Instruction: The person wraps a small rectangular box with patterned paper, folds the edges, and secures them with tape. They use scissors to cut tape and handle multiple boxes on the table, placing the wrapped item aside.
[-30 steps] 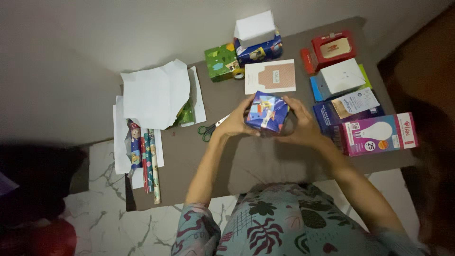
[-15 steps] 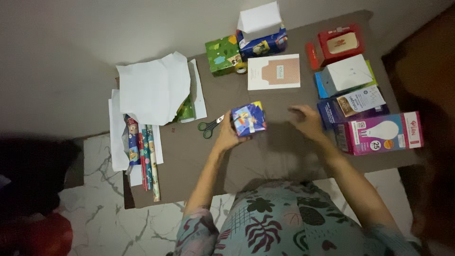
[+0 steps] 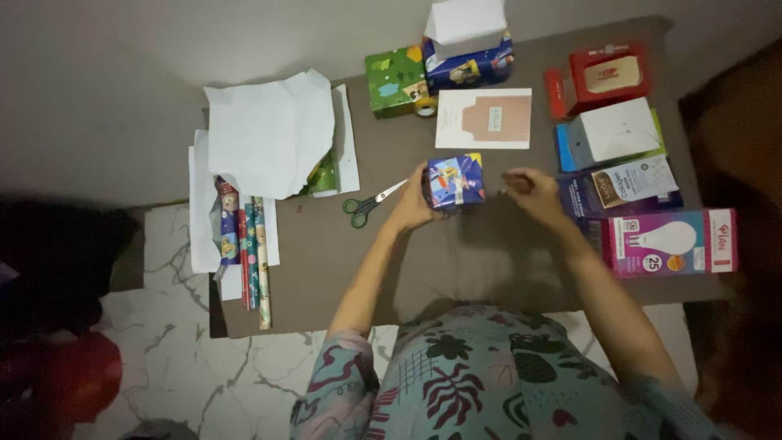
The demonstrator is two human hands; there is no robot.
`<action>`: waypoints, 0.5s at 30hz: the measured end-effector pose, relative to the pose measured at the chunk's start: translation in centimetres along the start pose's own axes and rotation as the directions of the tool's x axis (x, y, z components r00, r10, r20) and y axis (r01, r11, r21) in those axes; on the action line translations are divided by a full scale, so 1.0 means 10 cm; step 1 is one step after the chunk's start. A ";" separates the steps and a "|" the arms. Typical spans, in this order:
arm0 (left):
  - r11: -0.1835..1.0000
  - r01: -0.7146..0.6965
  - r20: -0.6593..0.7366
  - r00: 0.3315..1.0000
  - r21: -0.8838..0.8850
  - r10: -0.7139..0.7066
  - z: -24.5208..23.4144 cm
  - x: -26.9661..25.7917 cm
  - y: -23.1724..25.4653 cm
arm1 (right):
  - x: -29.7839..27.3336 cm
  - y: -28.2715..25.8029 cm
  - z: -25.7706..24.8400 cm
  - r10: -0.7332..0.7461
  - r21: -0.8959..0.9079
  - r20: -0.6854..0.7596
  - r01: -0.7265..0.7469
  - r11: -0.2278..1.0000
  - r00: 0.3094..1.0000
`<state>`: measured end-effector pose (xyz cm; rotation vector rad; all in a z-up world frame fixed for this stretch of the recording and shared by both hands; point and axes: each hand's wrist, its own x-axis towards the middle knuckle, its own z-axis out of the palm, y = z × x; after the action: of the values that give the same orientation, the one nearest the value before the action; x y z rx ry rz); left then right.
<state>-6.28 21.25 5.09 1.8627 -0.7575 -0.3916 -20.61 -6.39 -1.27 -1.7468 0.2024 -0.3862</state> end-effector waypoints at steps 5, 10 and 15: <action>0.998 0.050 0.064 0.997 -0.040 -0.048 0.13 0.11 0.21 | 0.02 -0.74 -0.02 -0.112 -0.151 0.219 0.147 0.978 0.969; 0.997 0.083 0.153 0.985 0.004 -0.082 0.38 0.12 0.11 | 0.02 -1.15 -0.03 0.083 -0.299 0.263 -0.001 0.954 0.961; 0.958 -0.287 0.187 0.942 0.020 0.279 0.51 0.22 -0.51 | -0.22 -1.17 -0.20 0.120 -0.251 0.160 -0.077 0.965 0.980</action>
<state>-5.95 17.51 -1.48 1.7431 -1.1524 -0.3644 -24.21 -4.96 10.15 -1.9925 0.2168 -0.1372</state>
